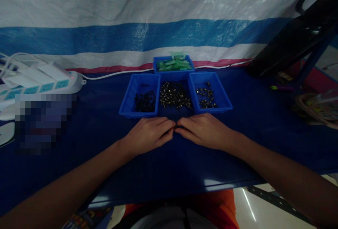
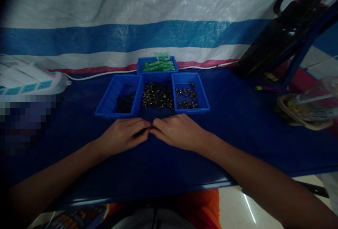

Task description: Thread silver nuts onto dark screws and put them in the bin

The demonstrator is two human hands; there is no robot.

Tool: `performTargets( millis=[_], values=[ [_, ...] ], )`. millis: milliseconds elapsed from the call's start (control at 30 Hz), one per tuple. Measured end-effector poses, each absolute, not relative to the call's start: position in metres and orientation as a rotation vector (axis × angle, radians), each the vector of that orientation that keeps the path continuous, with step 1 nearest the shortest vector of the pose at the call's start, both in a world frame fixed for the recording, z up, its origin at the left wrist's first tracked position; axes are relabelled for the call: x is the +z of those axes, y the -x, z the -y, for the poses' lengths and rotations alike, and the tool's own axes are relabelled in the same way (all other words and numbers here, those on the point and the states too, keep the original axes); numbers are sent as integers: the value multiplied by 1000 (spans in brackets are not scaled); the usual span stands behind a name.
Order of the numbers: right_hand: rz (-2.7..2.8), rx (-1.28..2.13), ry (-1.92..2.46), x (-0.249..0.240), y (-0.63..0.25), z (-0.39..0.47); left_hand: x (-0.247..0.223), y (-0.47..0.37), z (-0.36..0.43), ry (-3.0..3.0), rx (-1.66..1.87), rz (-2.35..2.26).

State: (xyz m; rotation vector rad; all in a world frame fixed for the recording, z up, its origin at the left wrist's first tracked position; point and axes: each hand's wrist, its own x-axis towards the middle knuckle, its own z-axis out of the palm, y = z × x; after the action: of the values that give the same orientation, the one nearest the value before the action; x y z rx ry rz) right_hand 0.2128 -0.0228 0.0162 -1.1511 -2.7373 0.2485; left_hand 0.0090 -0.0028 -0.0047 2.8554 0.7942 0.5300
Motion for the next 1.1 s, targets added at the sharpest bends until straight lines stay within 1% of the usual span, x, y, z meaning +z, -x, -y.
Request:
performTargets(
  millis=[300,600,733,900,1100],
  values=[
    [2722,232,1166,17,-214,24,-3,-10,3,-2803,349,-885],
    [2747,239,1214,14,-215,20,-3,-8,4,-2819,528,-905],
    [2766,272,1180,12,-215,21,-3,-8,6,-2871,602,-827],
    [2778,297,1146,13,-214,22,-3,-8,7,-2995,594,-736],
    [2758,290,1200,15,-216,20,-3,-6,6,-2982,487,-812]
  ],
)
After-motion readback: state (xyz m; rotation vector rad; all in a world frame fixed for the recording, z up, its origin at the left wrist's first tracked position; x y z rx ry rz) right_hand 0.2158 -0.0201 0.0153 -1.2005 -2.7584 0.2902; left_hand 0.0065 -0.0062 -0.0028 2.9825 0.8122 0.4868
